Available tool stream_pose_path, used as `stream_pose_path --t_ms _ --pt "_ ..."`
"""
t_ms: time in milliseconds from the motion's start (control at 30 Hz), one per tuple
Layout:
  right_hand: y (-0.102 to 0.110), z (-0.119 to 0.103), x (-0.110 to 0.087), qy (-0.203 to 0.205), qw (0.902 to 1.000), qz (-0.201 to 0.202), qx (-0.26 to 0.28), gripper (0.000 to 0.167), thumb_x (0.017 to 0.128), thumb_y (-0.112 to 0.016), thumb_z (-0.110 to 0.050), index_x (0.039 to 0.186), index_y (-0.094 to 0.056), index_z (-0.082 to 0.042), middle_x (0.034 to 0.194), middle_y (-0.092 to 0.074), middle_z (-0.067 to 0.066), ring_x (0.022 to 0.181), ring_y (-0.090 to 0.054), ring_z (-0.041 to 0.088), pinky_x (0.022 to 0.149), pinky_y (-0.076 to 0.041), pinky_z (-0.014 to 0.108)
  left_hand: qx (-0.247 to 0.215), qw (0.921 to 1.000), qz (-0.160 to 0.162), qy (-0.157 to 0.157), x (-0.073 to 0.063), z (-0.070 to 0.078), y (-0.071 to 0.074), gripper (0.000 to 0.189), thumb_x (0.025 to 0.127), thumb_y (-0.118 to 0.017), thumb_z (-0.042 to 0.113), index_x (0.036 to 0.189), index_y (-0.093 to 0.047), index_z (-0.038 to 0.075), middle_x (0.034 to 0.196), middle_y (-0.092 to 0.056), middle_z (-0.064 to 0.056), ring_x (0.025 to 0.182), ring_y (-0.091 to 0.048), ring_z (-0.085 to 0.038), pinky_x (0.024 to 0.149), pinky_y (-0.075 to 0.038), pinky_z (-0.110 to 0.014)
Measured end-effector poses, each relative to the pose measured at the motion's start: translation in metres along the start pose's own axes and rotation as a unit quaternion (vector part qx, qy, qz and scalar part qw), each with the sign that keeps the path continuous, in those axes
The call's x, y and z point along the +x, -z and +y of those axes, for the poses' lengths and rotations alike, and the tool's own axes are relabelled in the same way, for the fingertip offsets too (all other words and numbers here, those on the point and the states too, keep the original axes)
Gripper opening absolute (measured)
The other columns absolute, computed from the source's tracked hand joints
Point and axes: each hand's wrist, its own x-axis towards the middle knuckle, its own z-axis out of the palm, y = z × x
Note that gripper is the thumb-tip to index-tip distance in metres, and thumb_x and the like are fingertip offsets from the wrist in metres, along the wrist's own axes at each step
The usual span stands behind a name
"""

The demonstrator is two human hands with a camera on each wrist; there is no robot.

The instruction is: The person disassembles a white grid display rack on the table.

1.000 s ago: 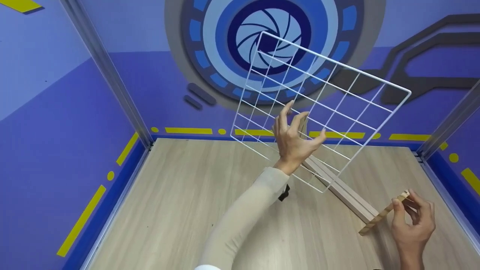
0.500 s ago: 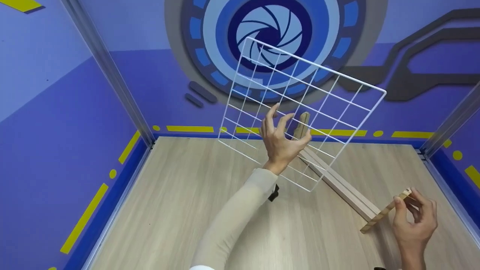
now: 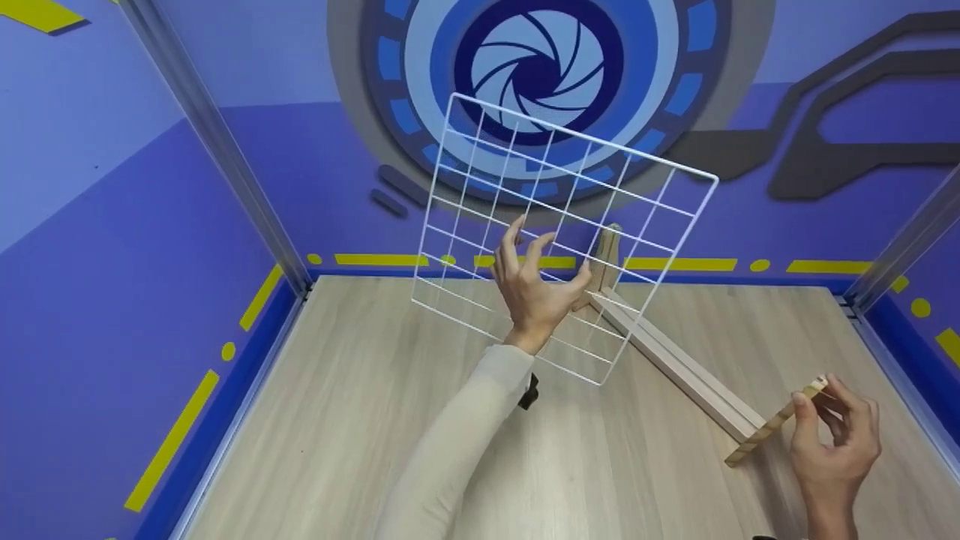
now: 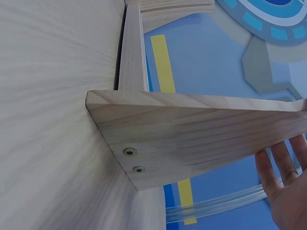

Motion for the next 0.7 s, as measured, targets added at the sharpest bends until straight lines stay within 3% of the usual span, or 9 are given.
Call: stream_pose_path --t_ms 200,433,700 --pt "0.0 0.0 0.0 -0.004 0.9999 0.002 0.013 0.043 0.087 -0.069 0.019 0.13 -0.064 0.018 0.114 -0.063 -0.006 0.106 -0.069 0.007 0.095 -0.055 0.014 0.018 0.9996 0.008 0.019 -0.001 -0.011 0.01 0.051 0.071 -0.095 0.042 0.112 -0.078 0.017 0.153 -0.055 -0.012 0.134 -0.056 -0.031 0.112 -0.042 -0.052" --pt "0.0 -0.003 0.0 -0.008 0.9998 -0.011 -0.015 0.044 0.088 -0.069 0.019 0.131 -0.063 0.018 0.116 -0.062 -0.008 0.108 -0.067 0.005 0.096 -0.054 0.013 0.023 0.999 0.01 0.038 0.001 -0.02 0.027 0.051 0.072 -0.094 0.043 0.112 -0.078 0.016 0.153 -0.055 -0.012 0.137 -0.055 -0.032 0.111 -0.042 -0.053" --pt "0.002 0.0 0.0 -0.013 0.9999 -0.002 0.002 0.045 0.087 -0.068 0.021 0.131 -0.063 0.018 0.116 -0.063 -0.006 0.108 -0.068 0.006 0.096 -0.054 0.014 0.026 0.9979 0.011 0.058 0.003 -0.032 0.039 0.053 0.073 -0.094 0.043 0.114 -0.077 0.015 0.154 -0.054 -0.013 0.142 -0.051 -0.029 0.109 -0.041 -0.055"
